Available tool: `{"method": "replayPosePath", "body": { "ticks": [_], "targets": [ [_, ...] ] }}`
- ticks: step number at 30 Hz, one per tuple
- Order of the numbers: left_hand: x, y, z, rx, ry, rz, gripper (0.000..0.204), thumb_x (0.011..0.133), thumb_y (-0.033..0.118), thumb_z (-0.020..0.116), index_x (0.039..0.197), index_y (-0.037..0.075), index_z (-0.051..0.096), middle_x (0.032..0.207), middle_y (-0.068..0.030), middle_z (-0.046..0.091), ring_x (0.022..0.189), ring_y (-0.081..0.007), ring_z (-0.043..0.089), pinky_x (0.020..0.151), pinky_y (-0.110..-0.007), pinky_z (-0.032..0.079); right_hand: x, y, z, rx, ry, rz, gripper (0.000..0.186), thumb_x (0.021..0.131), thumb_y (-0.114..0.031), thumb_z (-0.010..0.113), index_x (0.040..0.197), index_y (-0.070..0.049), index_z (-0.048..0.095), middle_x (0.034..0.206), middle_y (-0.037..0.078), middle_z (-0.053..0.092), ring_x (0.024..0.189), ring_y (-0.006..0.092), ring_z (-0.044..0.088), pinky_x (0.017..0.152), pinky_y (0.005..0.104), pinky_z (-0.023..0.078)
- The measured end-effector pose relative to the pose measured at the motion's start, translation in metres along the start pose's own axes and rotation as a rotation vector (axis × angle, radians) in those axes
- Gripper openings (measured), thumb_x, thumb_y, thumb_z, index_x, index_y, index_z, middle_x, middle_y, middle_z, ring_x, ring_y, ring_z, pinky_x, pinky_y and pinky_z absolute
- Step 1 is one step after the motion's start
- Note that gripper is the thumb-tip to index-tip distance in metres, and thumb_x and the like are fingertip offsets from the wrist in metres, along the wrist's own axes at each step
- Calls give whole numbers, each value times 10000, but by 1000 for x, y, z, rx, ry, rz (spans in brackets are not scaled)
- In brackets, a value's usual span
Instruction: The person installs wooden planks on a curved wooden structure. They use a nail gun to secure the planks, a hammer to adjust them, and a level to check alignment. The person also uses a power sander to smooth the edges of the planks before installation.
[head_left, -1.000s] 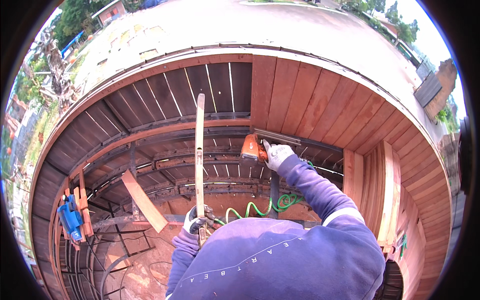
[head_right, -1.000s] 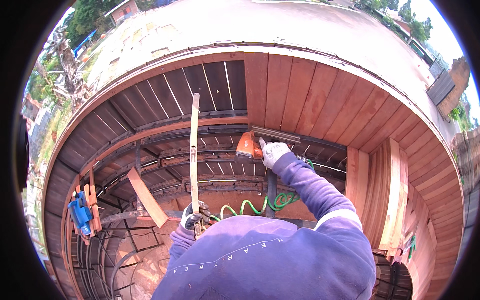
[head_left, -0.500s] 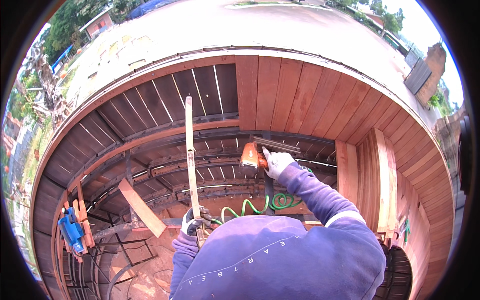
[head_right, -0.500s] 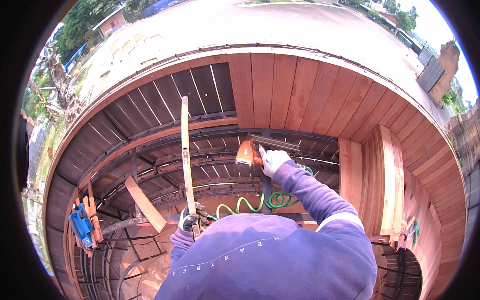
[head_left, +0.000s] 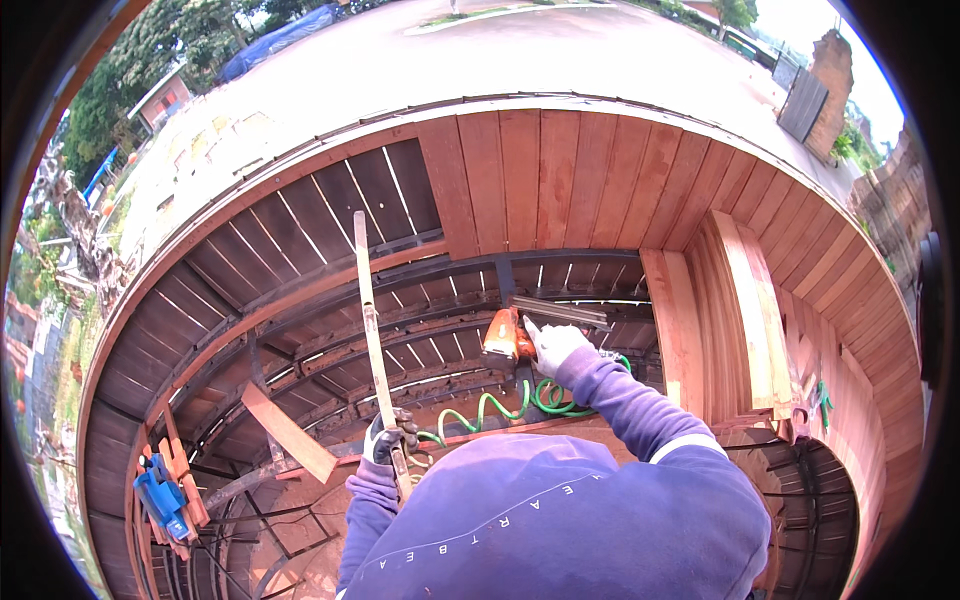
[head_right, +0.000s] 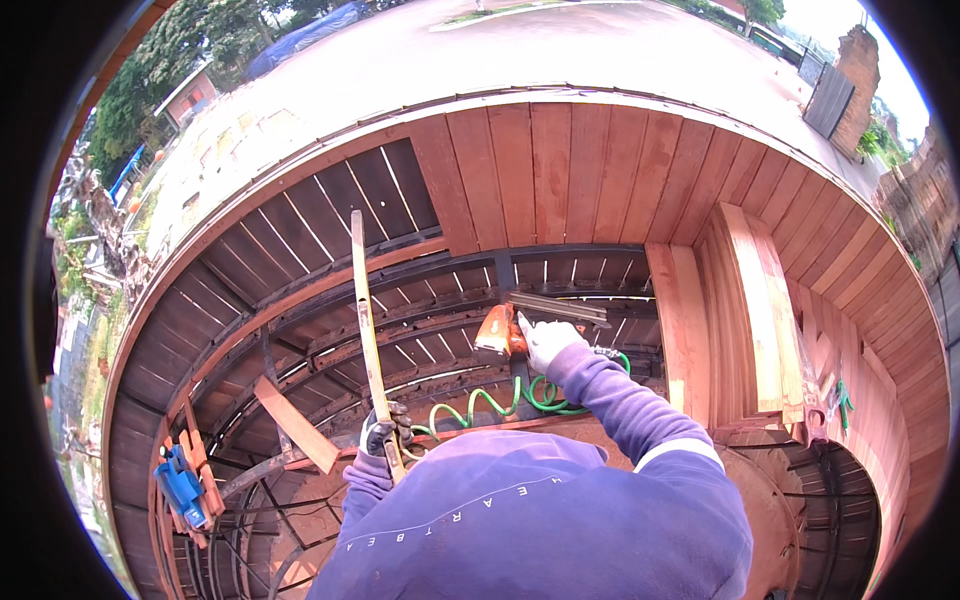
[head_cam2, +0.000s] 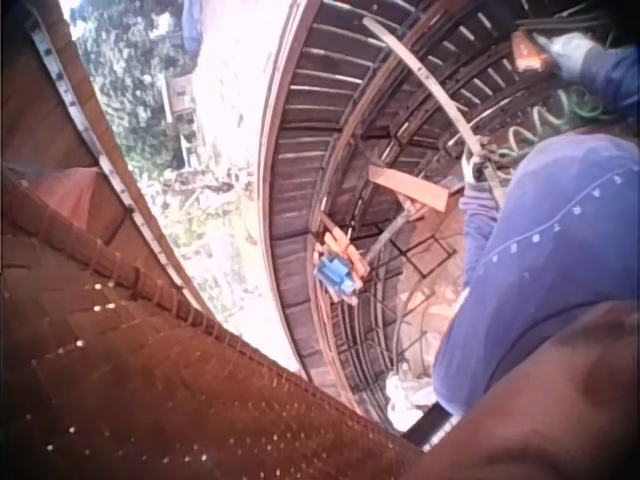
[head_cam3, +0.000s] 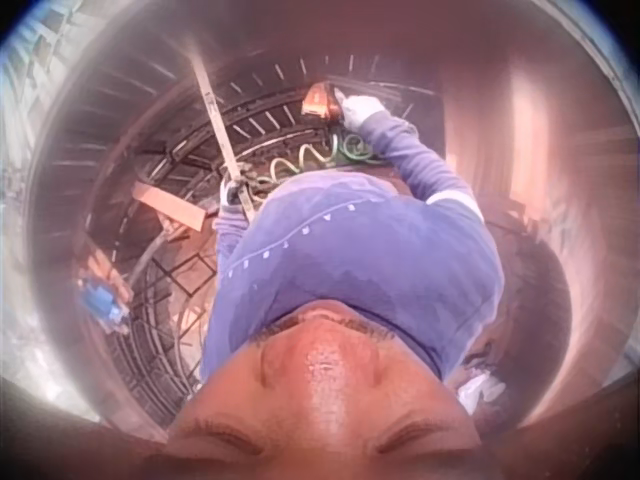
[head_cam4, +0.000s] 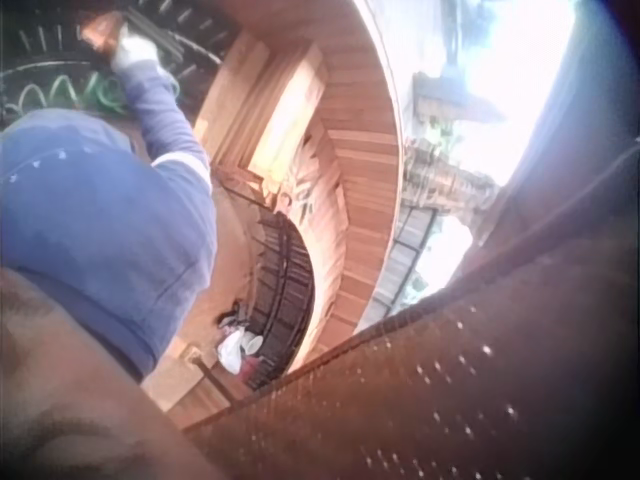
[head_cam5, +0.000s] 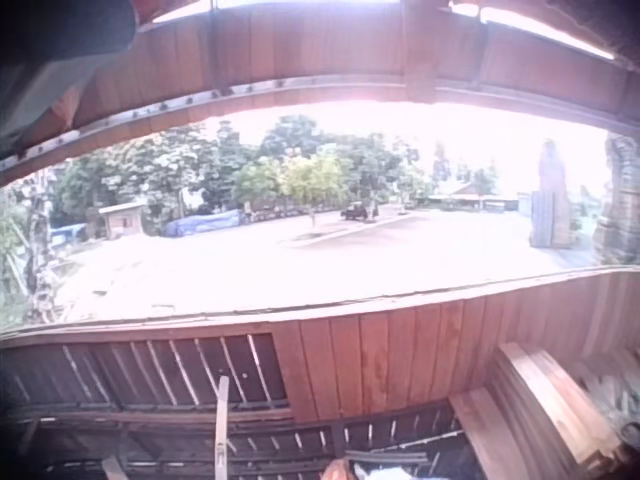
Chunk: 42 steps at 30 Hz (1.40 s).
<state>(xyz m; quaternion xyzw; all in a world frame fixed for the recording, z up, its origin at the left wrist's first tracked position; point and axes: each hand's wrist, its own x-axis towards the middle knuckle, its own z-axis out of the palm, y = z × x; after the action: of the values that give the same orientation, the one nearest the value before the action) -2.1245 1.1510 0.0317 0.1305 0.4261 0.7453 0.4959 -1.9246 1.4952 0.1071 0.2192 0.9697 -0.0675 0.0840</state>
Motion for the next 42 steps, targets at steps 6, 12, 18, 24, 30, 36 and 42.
{"method": "replayPosePath", "body": {
  "ticks": [6, 12, 18, 24, 30, 36, 42],
  "targets": [
    [-3, 3, 12, 87, 31, 28, 438, 811, 201, 745, 1139, -10, 547, 889, -103, 646, 705, -168, 650, 633, -298, 563, -2, -3, 15, -49, -10, -28, 695, 853, -281, 580, 1455, -33, 338, 987, 192, 655, 834, 341, 670, 762, 446, 526],
    [-11, -5, 18, 200, 91, 94, 493, 791, 261, 775, 1147, 5, 549, 888, -90, 649, 684, -131, 629, 634, -258, 537, -8, -15, 7, -40, -2, -38, 621, 859, -182, 547, 1424, -1, 365, 988, 192, 655, 860, 330, 671, 747, 416, 544],
    [-11, -14, 22, 185, 170, 159, 442, 773, 210, 790, 1118, 19, 590, 854, -68, 678, 668, -114, 633, 630, -249, 539, -10, -22, 0, -65, -47, -31, 623, 838, -217, 582, 1381, 27, 400, 979, 188, 662, 858, 320, 676, 747, 408, 547],
    [-12, -17, 16, 118, 154, 157, 399, 792, 142, 766, 1120, 0, 589, 858, -102, 679, 642, -123, 631, 574, -262, 548, -17, -30, -3, -53, -28, -74, 647, 814, -210, 603, 1380, 26, 399, 970, 189, 653, 880, 321, 669, 787, 411, 540],
    [-29, -16, 25, 303, 235, 137, 394, 765, 125, 783, 1090, 10, 593, 839, -46, 651, 667, -97, 596, 606, -246, 520, -14, -28, 24, -41, 56, -50, 576, 830, -170, 561, 1366, -7, 426, 965, 181, 645, 849, 318, 667, 749, 421, 536],
    [-110, -43, 50, 430, 265, 149, 457, 735, 133, 810, 1116, 36, 578, 905, -17, 626, 755, -91, 581, 676, -251, 511, -16, -25, 31, -56, 25, -32, 595, 835, -134, 544, 1399, -9, 399, 978, 183, 649, 870, 335, 666, 768, 431, 538],
    [-160, -64, 31, 350, 265, 95, 471, 763, 81, 782, 1171, 1, 560, 940, -53, 639, 755, -114, 624, 695, -272, 541, -14, -39, 15, -120, -131, -7, 600, 819, -145, 578, 1370, 13, 402, 1061, 204, 663, 928, 353, 667, 798, 436, 537]
  ]
}}
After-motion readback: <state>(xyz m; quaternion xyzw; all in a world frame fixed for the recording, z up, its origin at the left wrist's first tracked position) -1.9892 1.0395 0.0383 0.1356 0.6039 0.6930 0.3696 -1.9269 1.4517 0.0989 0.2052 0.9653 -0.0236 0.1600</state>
